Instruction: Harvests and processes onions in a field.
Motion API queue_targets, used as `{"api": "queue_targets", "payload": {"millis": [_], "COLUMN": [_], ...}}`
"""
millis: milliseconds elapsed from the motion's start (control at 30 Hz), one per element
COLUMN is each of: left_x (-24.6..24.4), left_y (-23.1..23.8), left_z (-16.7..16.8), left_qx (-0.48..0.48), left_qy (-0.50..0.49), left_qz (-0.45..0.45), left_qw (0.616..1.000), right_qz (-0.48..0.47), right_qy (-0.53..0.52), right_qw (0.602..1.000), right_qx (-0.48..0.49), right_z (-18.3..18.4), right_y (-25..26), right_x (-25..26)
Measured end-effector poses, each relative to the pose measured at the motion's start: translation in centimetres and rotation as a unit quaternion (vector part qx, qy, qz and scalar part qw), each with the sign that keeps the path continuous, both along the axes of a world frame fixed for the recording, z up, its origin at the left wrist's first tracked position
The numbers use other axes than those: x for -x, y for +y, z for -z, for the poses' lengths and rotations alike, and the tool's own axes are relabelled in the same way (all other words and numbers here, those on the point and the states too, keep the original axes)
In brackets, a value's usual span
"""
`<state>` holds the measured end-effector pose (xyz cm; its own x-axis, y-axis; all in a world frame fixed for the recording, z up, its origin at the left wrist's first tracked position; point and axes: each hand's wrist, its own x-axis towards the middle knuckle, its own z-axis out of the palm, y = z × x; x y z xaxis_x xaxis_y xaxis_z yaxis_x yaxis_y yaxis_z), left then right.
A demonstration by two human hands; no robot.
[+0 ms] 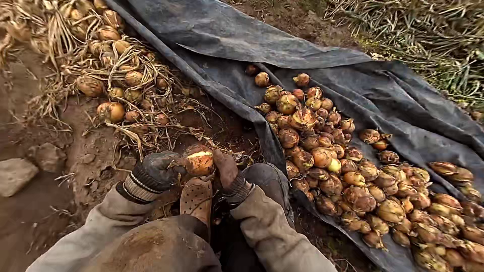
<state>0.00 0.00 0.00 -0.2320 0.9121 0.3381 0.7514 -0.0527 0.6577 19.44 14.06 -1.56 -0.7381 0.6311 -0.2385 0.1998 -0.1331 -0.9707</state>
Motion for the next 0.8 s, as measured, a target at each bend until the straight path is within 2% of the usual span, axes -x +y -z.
{"api": "queue_targets", "payload": {"millis": [100,167,233,300,367,400,433,467,500,567,600,633,667,733,800], "left_x": [2.1,3.2,5.4,7.9,9.2,9.0,8.3,7.3,6.1,3.3,2.4,2.4,3.5,8.1,14.8], "left_y": [-0.4,-0.8,-1.8,-2.2,-1.3,-0.5,0.2,1.1,2.5,6.3,8.0,9.9,11.8,14.8,14.3], "left_z": [-0.3,-0.4,0.7,1.6,1.3,0.5,-0.3,-1.4,-2.8,-4.9,-5.2,-5.0,-4.5,-3.8,-3.2], "left_qx": [0.015,0.053,0.090,0.165,0.208,0.204,0.209,0.242,0.310,0.464,0.479,0.461,0.429,0.390,0.396], "left_qy": [0.119,0.178,0.178,0.131,0.080,0.076,0.084,0.093,0.107,0.117,0.111,0.114,0.123,0.129,0.106], "left_qz": [0.033,0.012,-0.058,-0.181,-0.261,-0.250,-0.200,-0.126,-0.051,0.063,0.093,0.100,0.080,-0.034,-0.214], "left_qw": [0.992,0.982,0.978,0.961,0.939,0.944,0.953,0.958,0.943,0.876,0.866,0.874,0.891,0.911,0.887], "right_qz": [0.002,0.002,0.001,-0.006,-0.093,-0.172,-0.231,-0.248,-0.211,-0.035,0.049,0.106,0.139,0.193,0.230], "right_qy": [-0.016,-0.018,-0.003,-0.018,-0.147,-0.224,-0.274,-0.292,-0.278,-0.192,-0.140,-0.099,-0.059,0.044,0.141], "right_qw": [1.000,1.000,0.999,0.999,0.984,0.959,0.933,0.924,0.937,0.976,0.977,0.972,0.971,0.970,0.959], "right_qx": [0.025,-0.012,-0.045,-0.047,-0.043,-0.034,-0.016,0.002,0.016,0.094,0.153,0.184,0.188,0.144,0.085], "right_z": [1.6,2.4,2.7,3.4,4.2,4.5,4.9,5.1,5.2,4.7,3.8,2.8,1.8,-0.3,-3.0], "right_y": [-0.3,-0.8,-1.2,-1.5,-1.2,-0.8,-0.6,-0.7,-0.7,0.0,0.8,1.9,3.2,6.1,9.1], "right_x": [1.6,2.4,3.0,3.3,4.0,4.8,5.5,6.0,6.3,6.6,6.6,6.5,6.4,5.7,4.6]}}
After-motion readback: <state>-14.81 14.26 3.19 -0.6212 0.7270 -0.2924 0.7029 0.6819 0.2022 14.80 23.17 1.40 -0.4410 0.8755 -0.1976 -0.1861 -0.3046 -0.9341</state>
